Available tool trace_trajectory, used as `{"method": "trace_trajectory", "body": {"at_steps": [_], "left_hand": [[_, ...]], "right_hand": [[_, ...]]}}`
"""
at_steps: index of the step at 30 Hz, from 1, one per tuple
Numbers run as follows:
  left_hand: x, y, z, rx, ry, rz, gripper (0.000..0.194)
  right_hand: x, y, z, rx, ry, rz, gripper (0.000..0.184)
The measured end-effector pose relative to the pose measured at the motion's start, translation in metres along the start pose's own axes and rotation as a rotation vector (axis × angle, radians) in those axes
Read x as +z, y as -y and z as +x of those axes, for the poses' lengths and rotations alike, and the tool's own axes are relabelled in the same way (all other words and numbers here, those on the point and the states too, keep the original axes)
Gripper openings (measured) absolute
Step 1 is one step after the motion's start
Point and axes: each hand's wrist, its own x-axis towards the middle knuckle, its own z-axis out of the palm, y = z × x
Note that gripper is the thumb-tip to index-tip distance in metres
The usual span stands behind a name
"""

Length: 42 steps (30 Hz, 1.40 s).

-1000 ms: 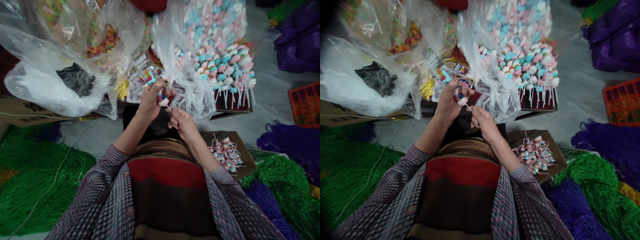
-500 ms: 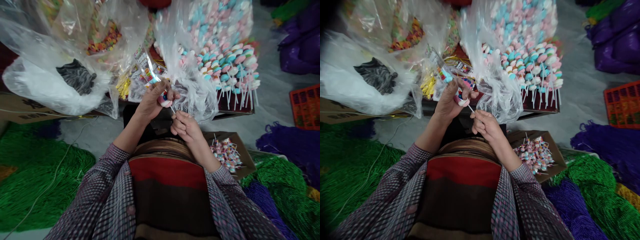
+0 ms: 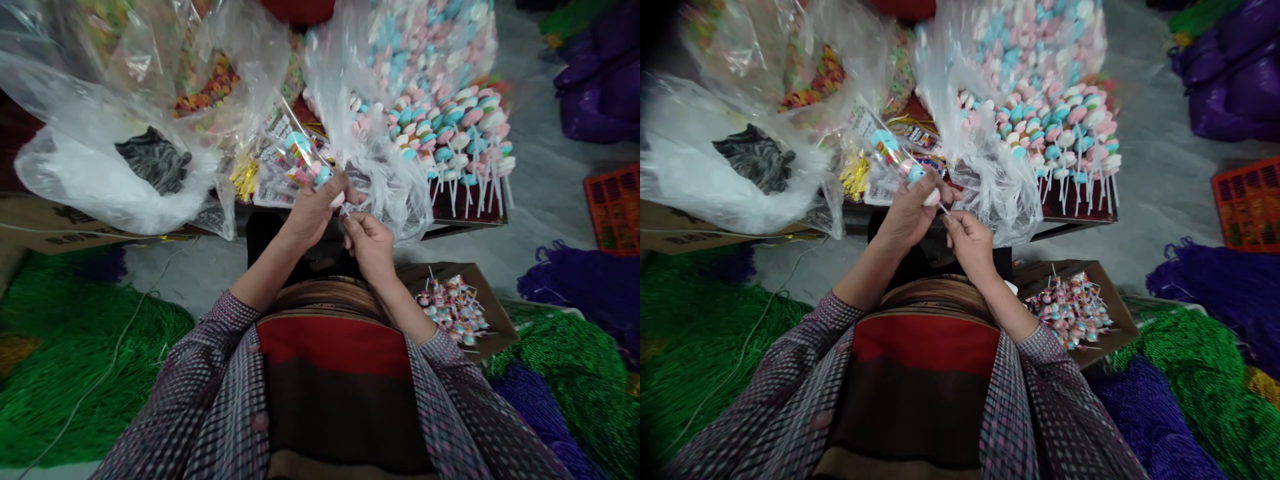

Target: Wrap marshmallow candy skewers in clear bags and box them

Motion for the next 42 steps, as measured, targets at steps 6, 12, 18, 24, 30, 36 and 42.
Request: {"method": "trace_trajectory", "body": {"at_steps": [6,12,18,24,30,36,42], "left_hand": [[0.000,-0.018,-0.009,-0.001,0.045,-0.026,0.049],[0.001,-0.039,0.008,0.062,-0.225,-0.030,0.045],[0.001,-0.012,0.012,0.111,-0.229,0.049,0.046],[-0.005,0.003,0.008,0.083,-0.193,0.115,0.043],[-0.016,0.009,0.009,0.036,-0.139,0.111,0.050],[-0.008,0.018,0.005,0.014,-0.121,0.098,0.045],[-0.003,0.019,0.001,0.001,-0.111,0.063,0.040]], "right_hand": [[-0.001,-0.002,0.003,0.154,0.205,0.280,0.046],[-0.003,-0.004,0.002,0.121,0.194,0.174,0.048],[-0.003,-0.006,0.004,0.087,0.131,0.014,0.060],[0.000,-0.006,0.008,0.030,0.127,-0.070,0.059],[-0.002,0.008,0.016,-0.050,0.192,-0.170,0.047],[-0.002,0.006,0.023,0.053,0.251,-0.106,0.055],[0.002,-0.008,0.026,-0.078,0.083,-0.220,0.057]]}}
